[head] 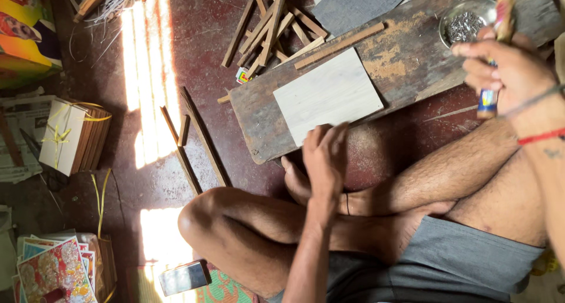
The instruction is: The person sits on the floor and assembles a picture frame by hammering nails into a wooden frame around a rectangular board. They repeatedly pick up nails, position them, and strike them with a hammer to secure the frame pieces.
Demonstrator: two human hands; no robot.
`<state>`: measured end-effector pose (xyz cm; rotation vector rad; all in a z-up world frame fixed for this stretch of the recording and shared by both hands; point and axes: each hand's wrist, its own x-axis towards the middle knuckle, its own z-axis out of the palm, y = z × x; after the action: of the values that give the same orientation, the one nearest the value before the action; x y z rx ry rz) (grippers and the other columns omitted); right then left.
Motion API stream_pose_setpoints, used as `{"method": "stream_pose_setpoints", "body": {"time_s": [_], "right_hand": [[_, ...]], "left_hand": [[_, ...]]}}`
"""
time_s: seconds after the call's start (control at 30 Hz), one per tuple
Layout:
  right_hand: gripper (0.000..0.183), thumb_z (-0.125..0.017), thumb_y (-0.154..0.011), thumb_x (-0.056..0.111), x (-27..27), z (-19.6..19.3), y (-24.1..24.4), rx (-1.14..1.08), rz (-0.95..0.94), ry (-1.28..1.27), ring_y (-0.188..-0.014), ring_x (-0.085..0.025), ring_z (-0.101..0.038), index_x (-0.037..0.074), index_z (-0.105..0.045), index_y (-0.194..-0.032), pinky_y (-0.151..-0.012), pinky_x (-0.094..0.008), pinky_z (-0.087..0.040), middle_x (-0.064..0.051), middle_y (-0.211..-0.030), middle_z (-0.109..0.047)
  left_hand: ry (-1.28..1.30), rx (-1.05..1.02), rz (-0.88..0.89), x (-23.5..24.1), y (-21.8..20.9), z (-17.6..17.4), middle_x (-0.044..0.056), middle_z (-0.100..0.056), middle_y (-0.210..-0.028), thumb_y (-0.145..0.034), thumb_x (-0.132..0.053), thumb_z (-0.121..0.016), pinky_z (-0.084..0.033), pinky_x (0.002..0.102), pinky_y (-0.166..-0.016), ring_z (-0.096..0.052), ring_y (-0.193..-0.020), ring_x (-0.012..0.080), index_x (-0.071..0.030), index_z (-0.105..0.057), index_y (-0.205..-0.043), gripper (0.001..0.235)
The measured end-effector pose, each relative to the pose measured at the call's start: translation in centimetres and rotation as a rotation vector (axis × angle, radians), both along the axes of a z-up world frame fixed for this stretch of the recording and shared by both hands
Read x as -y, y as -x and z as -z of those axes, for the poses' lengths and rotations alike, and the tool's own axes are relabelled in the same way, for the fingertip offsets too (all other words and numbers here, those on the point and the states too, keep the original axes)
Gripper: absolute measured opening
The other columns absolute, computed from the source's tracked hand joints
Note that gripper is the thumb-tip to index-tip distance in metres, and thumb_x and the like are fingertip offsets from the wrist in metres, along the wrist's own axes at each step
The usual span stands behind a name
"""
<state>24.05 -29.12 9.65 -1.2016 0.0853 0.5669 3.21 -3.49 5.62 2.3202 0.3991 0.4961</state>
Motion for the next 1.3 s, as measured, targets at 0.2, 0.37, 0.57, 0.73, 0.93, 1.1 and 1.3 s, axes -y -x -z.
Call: {"method": "stream_pose_setpoints", "body": {"time_s": [0.2,0.37,0.57,0.73,0.93,1.1,1.3], "right_hand": [[0.024,-0.069,-0.090,0.010,-3.6,-1.1,7.3,-0.272,-0.072,-0.190,-0.049,0.003,-0.035,0.018,-0.049,-0.100,-0.040,-0.012,-0.028,0.001,-0.093,-0.065],[0.021,-0.068,-0.093,0.012,-5.3,0.7,13.2,-0.397,-0.086,-0.206,-0.049,0.002,-0.034,0.020,-0.051,-0.101,-0.040,-0.014,-0.028,0.009,-0.085,-0.056],[0.020,-0.064,-0.089,0.009,-6.0,2.3,18.6,-0.477,-0.058,-0.067,-0.049,0.002,-0.034,0.019,-0.051,-0.101,-0.040,-0.015,-0.027,0.006,-0.086,-0.062],[0.028,-0.071,-0.087,0.010,-5.6,1.7,20.7,-0.358,-0.143,0.059,-0.046,-0.002,-0.035,0.017,-0.047,-0.099,-0.036,-0.018,-0.027,0.002,-0.081,-0.059],[0.023,-0.080,-0.094,0.010,-9.7,3.3,15.1,0.485,-0.020,0.631,-0.080,-0.011,-0.065,0.013,-0.057,-0.100,-0.070,-0.019,-0.056,-0.001,-0.096,-0.066],[0.029,-0.082,-0.092,0.011,-13.8,5.8,13.3,0.610,0.004,0.588,-0.085,-0.017,-0.066,0.007,-0.054,-0.097,-0.073,-0.028,-0.063,-0.003,-0.093,-0.060],[0.036,-0.086,-0.097,0.012,-15.2,7.5,14.8,0.728,-0.015,0.802,-0.076,-0.020,-0.061,-0.002,-0.053,-0.093,-0.068,-0.037,-0.049,-0.010,-0.085,-0.063]], "left_hand": [[0.285,0.206,0.058,4.4,0.4,-5.7,0.004,-0.072,-0.100,-0.095,-0.013,-0.082,-0.052,0.031,-0.087,-0.063,-0.092,0.0161,-0.014,-0.075,-0.117,0.023],[0.254,0.225,0.123,4.2,1.8,-7.2,0.001,-0.073,-0.104,-0.095,-0.014,-0.082,-0.047,0.029,-0.083,-0.061,-0.091,0.0152,-0.015,-0.075,-0.120,0.026],[0.012,0.201,0.227,2.7,6.1,-6.0,0.003,-0.073,-0.112,-0.093,-0.011,-0.082,-0.044,0.032,-0.080,-0.059,-0.091,0.0176,-0.013,-0.076,-0.114,0.022],[0.178,0.046,0.190,2.8,9.5,-4.7,0.005,-0.065,-0.086,-0.087,-0.005,-0.081,-0.042,0.034,-0.076,-0.054,-0.081,0.0203,-0.010,-0.078,-0.105,0.019],[0.722,0.095,-0.268,0.9,6.9,-0.1,0.004,-0.072,-0.090,-0.100,-0.010,-0.070,-0.054,0.029,-0.070,-0.062,-0.074,0.0121,-0.004,-0.074,-0.104,0.009],[0.678,0.037,-0.286,-0.2,4.1,1.0,0.005,-0.071,-0.086,-0.102,-0.015,-0.069,-0.049,0.026,-0.069,-0.058,-0.072,0.0093,0.000,-0.073,-0.109,0.017],[0.531,-0.061,-0.322,-0.1,1.9,0.9,0.005,-0.069,-0.071,-0.099,-0.016,-0.071,-0.041,0.025,-0.052,-0.050,-0.056,0.0070,-0.002,-0.074,-0.106,0.016]]}}
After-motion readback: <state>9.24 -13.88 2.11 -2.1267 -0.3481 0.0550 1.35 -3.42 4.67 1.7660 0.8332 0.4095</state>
